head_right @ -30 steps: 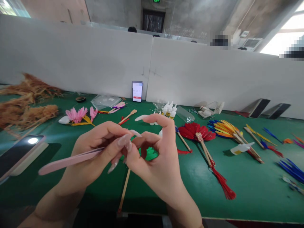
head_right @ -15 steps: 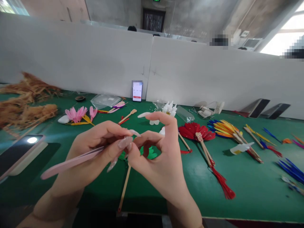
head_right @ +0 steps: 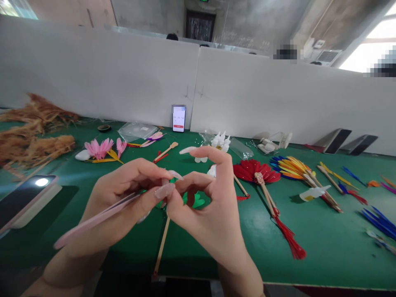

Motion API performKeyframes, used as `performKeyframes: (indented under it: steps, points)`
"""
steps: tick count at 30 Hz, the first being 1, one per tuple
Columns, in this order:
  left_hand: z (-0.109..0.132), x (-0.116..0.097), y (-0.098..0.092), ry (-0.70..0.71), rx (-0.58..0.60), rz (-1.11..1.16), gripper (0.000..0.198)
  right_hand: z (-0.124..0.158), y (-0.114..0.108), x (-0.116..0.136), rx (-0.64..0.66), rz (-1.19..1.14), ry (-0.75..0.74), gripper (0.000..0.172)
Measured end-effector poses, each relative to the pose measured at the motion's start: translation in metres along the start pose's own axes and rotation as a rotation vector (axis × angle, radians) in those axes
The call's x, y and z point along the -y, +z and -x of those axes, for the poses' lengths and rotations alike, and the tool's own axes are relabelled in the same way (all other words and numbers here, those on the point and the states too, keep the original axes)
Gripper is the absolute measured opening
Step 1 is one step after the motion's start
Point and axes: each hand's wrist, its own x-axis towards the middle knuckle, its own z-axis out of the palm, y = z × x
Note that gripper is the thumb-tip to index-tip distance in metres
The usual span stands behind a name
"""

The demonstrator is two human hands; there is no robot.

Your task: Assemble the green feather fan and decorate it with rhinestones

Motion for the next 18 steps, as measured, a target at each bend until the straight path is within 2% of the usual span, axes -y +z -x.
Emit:
performKeyframes:
  steps: [6,12,18]
  points:
    - [0.0021,0.0048,-0.0037,0.009,0.027,0.02,0.01,-0.0024,0.0012,0.0007,-0.008,0.021,0.002,0.048]
    - [-0.0002,0.0017,-0.0003,-0.026,0.012,0.028,0.004,-0.0026,0.0005,0.0003,0.005,0.021,-0.009,0.048]
    - [-0.0013,0.0025,0.0019,-0.081,0.015,0.205,0.007,-0.0014,0.0027,0.0003,0.001,0.012,0.001,0.052]
